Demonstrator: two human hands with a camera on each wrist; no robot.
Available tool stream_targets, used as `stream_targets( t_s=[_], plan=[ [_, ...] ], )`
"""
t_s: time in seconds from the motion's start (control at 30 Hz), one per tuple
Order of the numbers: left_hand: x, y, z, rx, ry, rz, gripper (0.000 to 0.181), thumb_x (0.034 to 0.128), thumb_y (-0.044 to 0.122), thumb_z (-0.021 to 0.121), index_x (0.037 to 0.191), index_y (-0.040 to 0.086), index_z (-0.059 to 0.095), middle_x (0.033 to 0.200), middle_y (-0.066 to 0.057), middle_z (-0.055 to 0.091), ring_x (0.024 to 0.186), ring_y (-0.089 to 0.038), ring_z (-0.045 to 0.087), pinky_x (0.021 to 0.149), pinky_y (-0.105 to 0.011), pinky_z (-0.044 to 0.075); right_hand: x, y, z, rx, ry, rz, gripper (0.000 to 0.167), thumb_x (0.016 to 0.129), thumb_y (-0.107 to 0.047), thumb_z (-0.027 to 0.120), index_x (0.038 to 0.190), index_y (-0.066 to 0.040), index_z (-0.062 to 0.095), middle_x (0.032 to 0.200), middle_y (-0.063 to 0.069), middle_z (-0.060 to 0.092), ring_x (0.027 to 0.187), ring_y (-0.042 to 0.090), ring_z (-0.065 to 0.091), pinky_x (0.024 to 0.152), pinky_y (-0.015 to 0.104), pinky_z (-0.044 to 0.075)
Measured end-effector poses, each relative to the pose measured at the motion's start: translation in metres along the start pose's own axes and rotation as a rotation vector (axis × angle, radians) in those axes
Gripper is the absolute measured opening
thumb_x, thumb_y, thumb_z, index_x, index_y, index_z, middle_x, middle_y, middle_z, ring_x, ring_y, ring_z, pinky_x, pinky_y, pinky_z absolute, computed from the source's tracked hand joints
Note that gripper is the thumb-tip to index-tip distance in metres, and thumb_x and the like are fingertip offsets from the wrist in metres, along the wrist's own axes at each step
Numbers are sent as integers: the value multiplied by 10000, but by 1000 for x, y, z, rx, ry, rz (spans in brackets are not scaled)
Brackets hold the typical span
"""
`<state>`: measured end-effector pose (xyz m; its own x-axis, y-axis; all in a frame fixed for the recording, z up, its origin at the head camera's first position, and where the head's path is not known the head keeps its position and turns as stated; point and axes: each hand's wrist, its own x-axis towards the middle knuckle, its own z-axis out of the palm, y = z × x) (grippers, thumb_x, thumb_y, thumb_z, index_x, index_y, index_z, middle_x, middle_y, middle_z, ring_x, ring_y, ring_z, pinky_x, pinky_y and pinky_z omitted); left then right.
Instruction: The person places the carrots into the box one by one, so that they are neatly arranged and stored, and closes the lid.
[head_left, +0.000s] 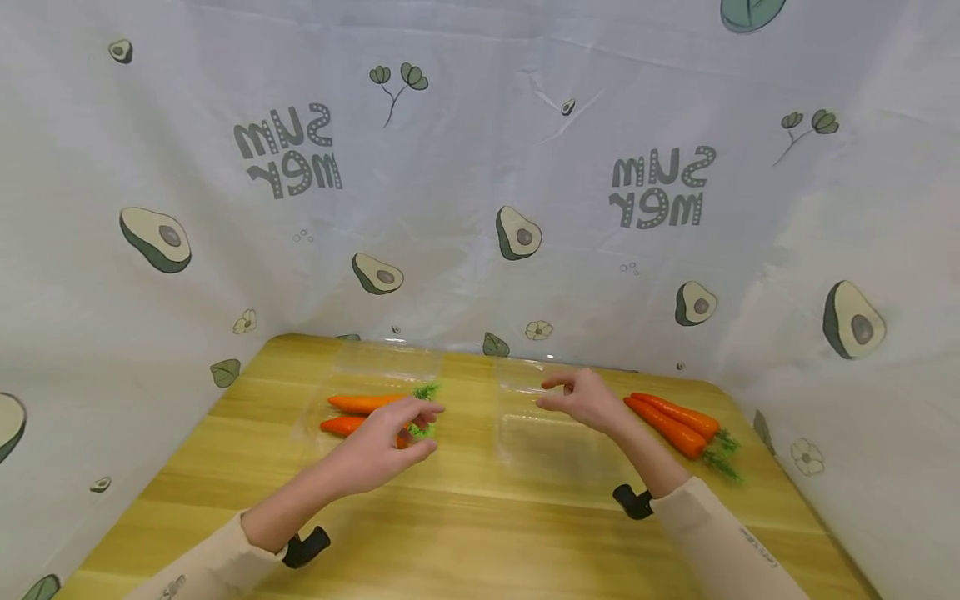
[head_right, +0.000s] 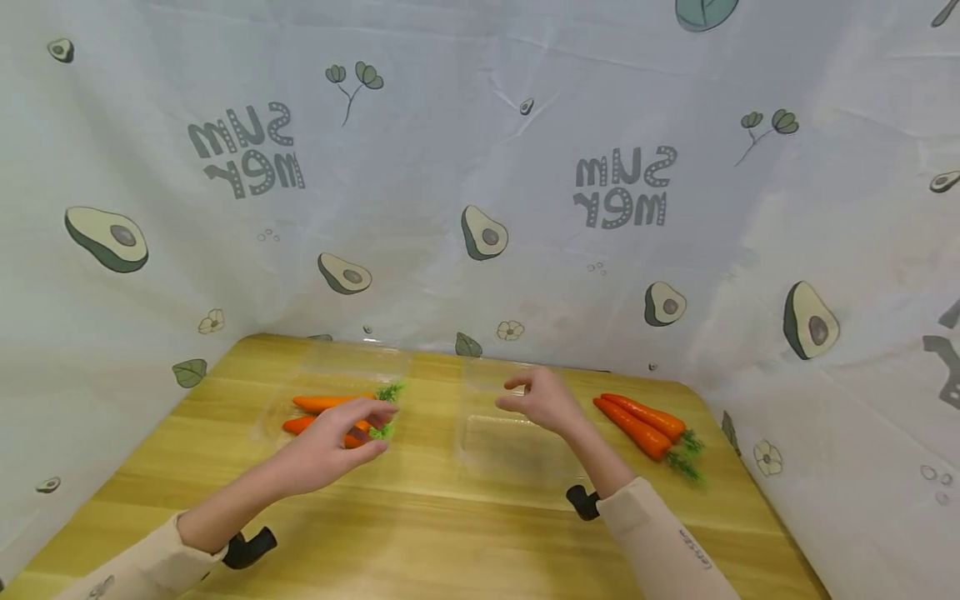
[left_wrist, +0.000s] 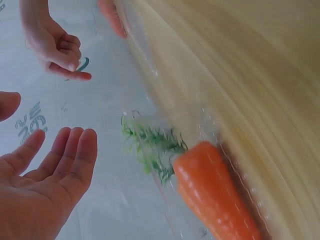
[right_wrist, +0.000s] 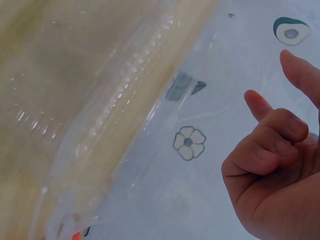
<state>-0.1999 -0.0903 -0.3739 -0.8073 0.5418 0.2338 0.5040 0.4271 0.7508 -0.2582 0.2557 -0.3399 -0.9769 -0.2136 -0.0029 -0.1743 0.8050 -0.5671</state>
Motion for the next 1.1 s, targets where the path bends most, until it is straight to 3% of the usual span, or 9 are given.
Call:
stream_targets(
  t_s=[0.37,0.53,0.87,1.1],
  plan=[
    [10,8,30,-50,-20,-46,552,974,257,671,1483,215,462,1265,24,568,1142,-211,583,875,-294,536,-10,15,-12,21,21,60,481,913,-348,734,1273,-33,681,752,35,419,683,197,414,572,313,320],
    [15,10,43,-74,-35,-81,608,966,274,677,1512,192,423,1311,-44,556,1158,-192,576,864,-286,540,-17,25,-11,23,49,66,476,914,-347,735,1262,-25,686,691,12,394,628,183,394,545,295,301],
    [26,9,64,-111,-58,-134,633,968,338,665,1519,158,411,1335,-140,554,1169,-236,591,916,-416,532,-23,43,-16,26,73,98,525,919,-380,730,1295,-19,663,727,19,402,651,185,381,569,311,310],
    [39,7,74,-46,-56,-156,654,947,341,687,1512,144,423,1308,-133,586,1095,-208,633,883,-433,536,-25,47,-25,48,91,93,530,918,-373,732,1288,0,660,649,-4,348,579,174,341,519,289,273]
  ],
)
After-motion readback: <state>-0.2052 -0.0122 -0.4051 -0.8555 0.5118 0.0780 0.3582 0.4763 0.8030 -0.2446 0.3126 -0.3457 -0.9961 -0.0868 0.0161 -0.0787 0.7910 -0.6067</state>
